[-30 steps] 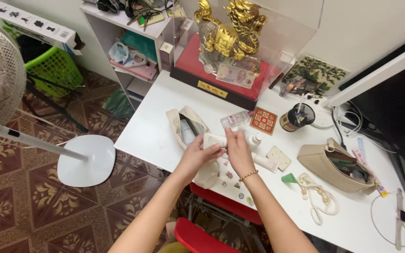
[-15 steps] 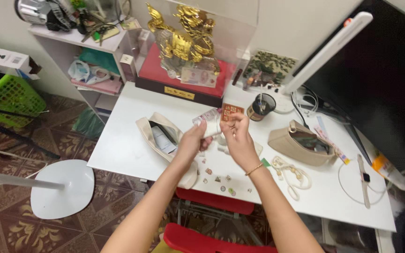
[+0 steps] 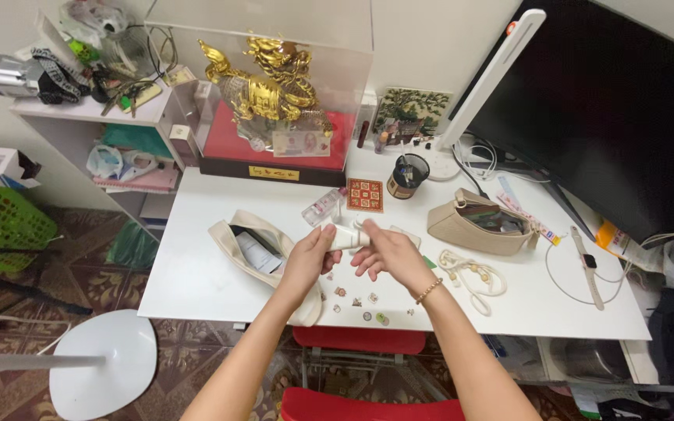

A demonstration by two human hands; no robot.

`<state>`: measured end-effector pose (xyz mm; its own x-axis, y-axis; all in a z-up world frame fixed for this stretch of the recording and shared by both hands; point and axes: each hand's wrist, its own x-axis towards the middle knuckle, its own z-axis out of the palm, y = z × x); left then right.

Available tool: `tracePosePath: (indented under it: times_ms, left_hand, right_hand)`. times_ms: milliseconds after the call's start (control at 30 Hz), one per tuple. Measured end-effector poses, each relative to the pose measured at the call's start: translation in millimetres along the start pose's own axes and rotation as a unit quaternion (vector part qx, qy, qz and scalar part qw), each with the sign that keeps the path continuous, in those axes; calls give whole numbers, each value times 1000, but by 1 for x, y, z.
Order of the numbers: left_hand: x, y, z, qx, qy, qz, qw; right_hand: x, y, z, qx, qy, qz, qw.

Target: The person packs a beige handbag with daily essentials, including small bottles, a green packet, a white tube, and a pink bottle. They place each item into the bag, then close it and set it aside.

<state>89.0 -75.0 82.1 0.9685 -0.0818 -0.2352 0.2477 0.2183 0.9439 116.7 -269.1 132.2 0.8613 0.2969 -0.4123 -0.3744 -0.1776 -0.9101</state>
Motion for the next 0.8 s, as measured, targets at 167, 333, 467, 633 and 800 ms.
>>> tracePosePath:
  times_ms: [167, 333, 467, 633, 800]
  left_hand:
    - [-4, -3, -3, -32, -6, -56, 998]
    - [-7, -4, -11, -145, -54, -143, 978]
    - [-7, -4, -12, -168, -60, -150, 972]
    - [-14, -4, -8, -82, -38, -108, 990]
    - [-20, -2, -16, -66, -25, -94, 993]
  right_hand:
    - [-13, -3, 9, -109, 24, -124, 986]
    - [-39, -9, 21, -288, 72, -290, 910]
    - [-32, -3, 21, -197, 56, -247, 947]
    - [-12, 16, 13, -49, 25, -2, 998]
    - [-28, 18, 12, -201, 67, -222, 952]
